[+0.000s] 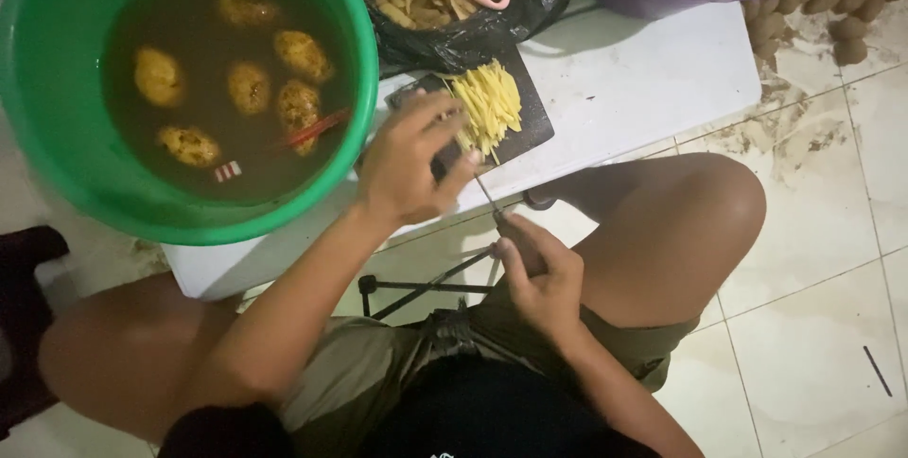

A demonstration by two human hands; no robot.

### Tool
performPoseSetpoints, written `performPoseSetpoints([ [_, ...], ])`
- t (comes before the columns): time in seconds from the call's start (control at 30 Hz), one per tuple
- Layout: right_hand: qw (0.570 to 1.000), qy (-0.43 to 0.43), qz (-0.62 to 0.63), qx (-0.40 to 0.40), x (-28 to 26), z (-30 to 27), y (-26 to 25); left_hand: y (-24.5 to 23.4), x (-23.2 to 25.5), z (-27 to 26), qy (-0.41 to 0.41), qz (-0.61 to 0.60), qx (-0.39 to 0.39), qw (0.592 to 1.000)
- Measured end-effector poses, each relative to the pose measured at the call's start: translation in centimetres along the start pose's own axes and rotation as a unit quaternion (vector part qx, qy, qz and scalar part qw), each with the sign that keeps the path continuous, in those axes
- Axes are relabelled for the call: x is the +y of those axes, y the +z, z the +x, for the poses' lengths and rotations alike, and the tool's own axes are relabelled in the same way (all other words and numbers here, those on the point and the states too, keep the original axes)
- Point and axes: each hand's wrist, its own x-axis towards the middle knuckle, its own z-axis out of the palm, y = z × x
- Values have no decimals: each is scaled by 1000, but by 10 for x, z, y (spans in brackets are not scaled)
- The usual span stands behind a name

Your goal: Slicing peeled potatoes into thin julienne strips using a kitchen knife on a small cutting board.

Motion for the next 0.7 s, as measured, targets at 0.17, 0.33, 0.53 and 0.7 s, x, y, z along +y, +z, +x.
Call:
performPoseSetpoints([
  [0.17, 990, 89, 103, -33, 14, 3, -6, -22, 15, 14, -48, -128, 67, 988],
  [0.33, 965, 117, 234, -28, 12, 6, -12, -15, 22, 13, -54, -134, 105, 984],
  [0.53, 954, 128, 272, 10, 6, 12, -36, -12, 29, 25, 10, -10, 4, 1000],
  [0.7, 954, 149, 245, 86, -2, 20, -64, 12, 18, 62, 56, 111, -115, 986],
])
